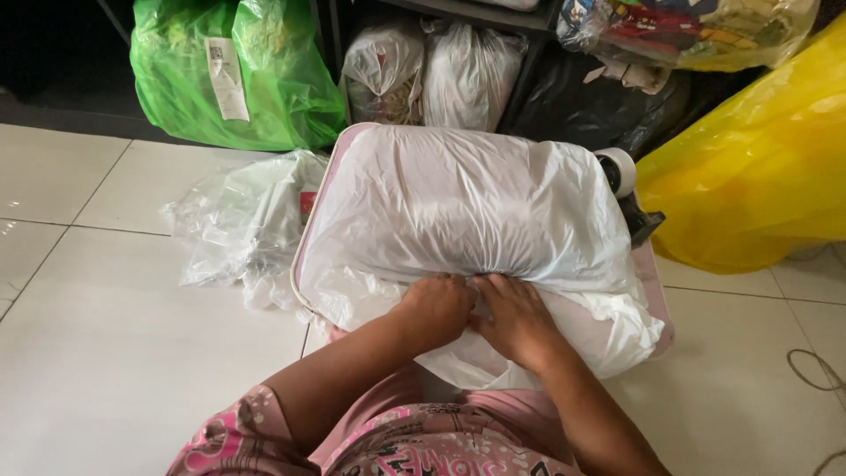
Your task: The person wraps a rectangular package in a white plastic bag, then places it inside a larger blue shipping bag with a label. They then unwrap a loaf of bread from a clear plastic bag, rewrap it, and place it back into the white bag. Finally, they re-seal the white bag containing the bread.
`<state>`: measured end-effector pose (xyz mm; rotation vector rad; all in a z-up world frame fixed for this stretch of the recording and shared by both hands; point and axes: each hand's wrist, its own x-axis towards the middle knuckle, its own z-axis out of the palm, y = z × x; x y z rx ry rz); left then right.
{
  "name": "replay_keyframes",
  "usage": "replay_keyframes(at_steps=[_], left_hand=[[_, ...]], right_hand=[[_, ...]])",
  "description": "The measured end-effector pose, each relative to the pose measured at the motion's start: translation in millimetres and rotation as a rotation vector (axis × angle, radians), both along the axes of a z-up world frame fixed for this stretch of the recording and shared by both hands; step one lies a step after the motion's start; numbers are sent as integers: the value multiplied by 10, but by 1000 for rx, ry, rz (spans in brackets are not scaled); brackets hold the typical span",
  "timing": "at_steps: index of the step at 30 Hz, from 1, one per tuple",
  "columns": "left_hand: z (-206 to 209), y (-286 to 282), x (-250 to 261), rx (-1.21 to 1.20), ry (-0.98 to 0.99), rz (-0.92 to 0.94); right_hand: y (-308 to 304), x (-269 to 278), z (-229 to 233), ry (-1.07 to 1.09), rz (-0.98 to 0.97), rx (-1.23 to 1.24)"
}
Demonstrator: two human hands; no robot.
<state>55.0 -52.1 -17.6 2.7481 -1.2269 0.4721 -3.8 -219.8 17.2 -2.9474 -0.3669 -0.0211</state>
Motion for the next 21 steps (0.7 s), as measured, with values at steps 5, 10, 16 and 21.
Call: replay_keyframes(at_steps=[5,10,16,21], left_hand=[[-55,8,-31,-123,-42,-33],[-79,15,-37,-81,119,69],[-283,-116,98,-18,147,130],[-388,-73,61,-61,52,164]], right_hand=[[-23,51,-351,-219,-36,-39],[-77,80,-418,-191,-41,-19],[-63,169,-301,-125,-122,-115],[-22,194,-465,-112,-173,-83]])
